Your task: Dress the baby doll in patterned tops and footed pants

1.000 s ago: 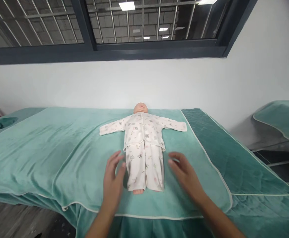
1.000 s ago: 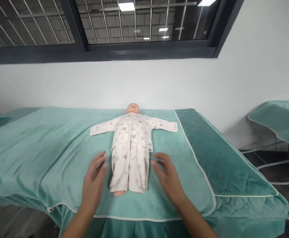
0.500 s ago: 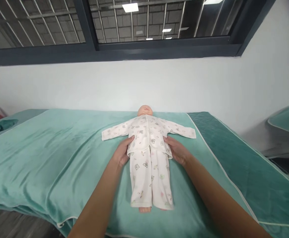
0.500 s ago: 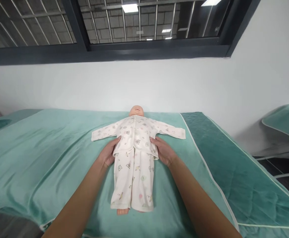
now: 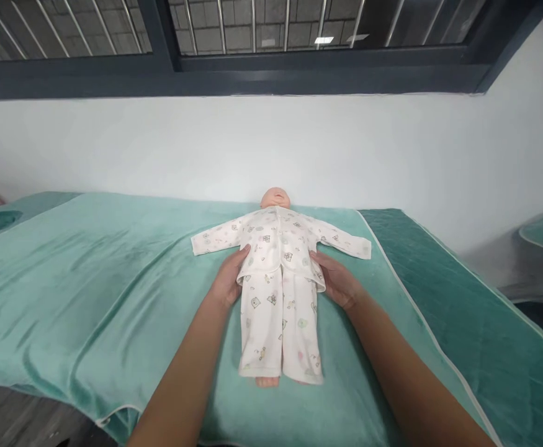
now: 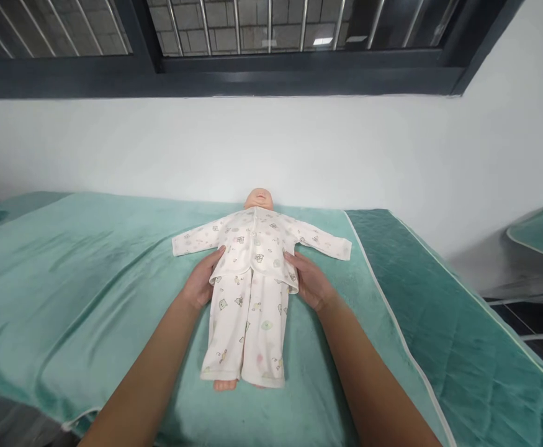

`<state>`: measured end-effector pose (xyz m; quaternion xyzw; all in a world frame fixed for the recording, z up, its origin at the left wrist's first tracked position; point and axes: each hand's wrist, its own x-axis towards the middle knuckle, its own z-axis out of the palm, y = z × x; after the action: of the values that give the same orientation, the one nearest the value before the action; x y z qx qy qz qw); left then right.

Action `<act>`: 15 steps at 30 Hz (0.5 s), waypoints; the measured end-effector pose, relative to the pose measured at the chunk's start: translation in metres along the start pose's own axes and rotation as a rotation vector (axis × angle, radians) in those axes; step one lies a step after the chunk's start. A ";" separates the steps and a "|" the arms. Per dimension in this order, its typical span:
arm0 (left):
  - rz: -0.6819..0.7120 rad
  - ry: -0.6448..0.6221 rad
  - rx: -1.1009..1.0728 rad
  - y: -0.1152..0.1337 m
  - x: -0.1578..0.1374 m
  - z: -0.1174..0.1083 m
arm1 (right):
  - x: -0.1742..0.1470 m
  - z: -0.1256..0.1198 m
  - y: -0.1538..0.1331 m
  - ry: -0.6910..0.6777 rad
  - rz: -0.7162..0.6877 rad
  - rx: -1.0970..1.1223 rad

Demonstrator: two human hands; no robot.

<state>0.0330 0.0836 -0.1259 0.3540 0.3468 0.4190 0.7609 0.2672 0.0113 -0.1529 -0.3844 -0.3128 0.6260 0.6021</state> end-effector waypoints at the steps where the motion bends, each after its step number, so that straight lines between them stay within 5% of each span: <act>1: 0.045 0.043 0.010 -0.002 -0.004 0.001 | -0.002 -0.001 -0.001 0.003 -0.003 -0.001; 5: 0.230 0.240 0.055 -0.014 -0.035 -0.002 | -0.018 -0.002 -0.004 0.037 -0.033 -0.052; 8: 0.388 0.312 0.142 -0.029 -0.086 -0.023 | -0.045 0.000 -0.003 0.141 -0.029 -0.046; 11: 0.521 0.486 0.304 -0.050 -0.154 -0.068 | -0.088 0.002 0.003 0.241 -0.044 -0.032; 15: 0.554 0.849 0.720 -0.068 -0.247 -0.158 | -0.146 -0.007 0.020 0.317 -0.052 -0.157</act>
<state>-0.1715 -0.1223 -0.2052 0.4677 0.6341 0.5618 0.2522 0.2600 -0.1361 -0.1582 -0.5157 -0.2719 0.5154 0.6281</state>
